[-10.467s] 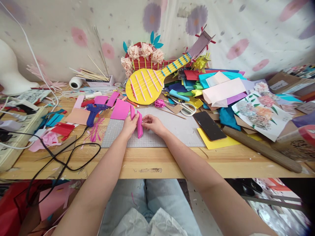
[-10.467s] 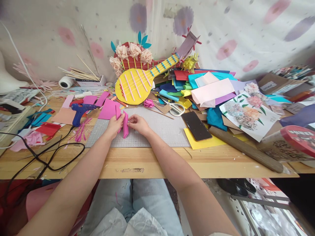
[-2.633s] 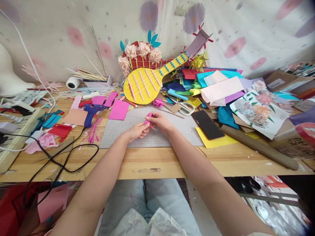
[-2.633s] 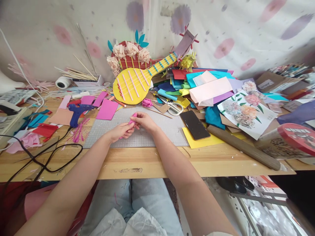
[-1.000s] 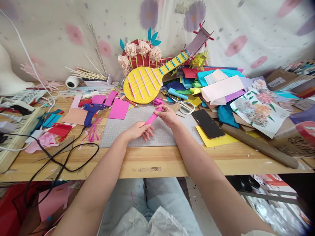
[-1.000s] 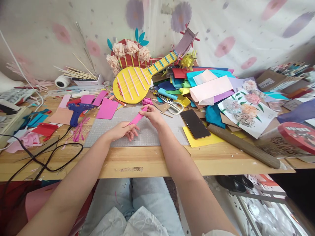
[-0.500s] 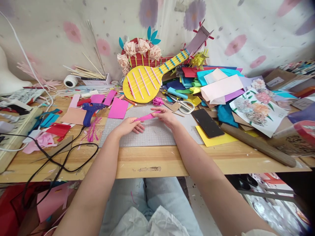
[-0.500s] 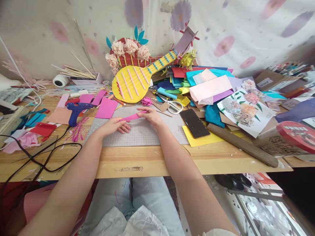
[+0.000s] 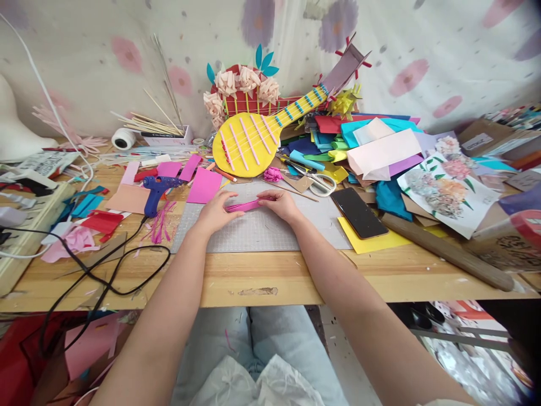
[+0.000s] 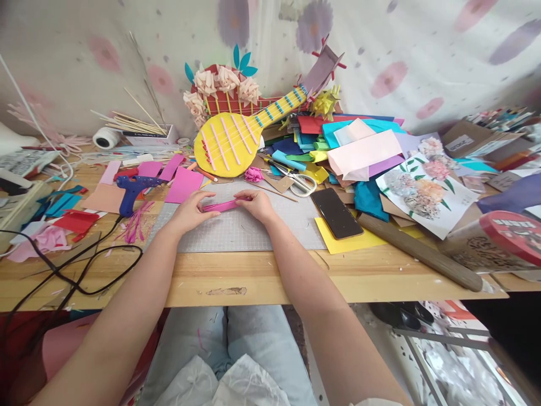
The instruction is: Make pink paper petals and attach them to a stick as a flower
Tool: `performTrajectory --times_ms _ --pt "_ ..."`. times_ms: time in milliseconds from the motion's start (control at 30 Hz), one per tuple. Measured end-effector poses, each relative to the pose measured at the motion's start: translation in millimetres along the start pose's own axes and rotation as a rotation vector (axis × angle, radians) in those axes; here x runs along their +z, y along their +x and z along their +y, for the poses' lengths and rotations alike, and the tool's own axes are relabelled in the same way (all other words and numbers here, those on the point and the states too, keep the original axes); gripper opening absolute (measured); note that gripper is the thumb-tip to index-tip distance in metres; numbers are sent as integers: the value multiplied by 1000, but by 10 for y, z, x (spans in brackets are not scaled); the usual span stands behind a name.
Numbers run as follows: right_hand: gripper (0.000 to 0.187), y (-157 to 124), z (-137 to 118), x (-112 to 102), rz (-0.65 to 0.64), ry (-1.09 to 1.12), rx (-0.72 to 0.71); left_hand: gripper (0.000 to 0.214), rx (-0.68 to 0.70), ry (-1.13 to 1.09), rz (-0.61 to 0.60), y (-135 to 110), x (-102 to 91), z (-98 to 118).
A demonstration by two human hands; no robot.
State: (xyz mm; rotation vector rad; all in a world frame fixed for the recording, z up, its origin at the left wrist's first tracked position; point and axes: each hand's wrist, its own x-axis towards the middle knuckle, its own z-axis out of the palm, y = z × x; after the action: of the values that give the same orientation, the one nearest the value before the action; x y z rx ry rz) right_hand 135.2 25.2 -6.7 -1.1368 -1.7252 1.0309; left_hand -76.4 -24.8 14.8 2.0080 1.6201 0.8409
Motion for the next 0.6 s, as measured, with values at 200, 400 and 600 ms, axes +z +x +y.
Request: performTrajectory --times_ms 200,400,600 --pt "22 6 28 -20 -21 -71 -17 24 -66 42 -3 40 34 -12" --pt "22 -31 -43 -53 -45 -349 -55 22 -85 46 31 35 33 8" --pt "22 -68 -127 -52 -49 -484 -84 18 -67 81 53 41 57 25"
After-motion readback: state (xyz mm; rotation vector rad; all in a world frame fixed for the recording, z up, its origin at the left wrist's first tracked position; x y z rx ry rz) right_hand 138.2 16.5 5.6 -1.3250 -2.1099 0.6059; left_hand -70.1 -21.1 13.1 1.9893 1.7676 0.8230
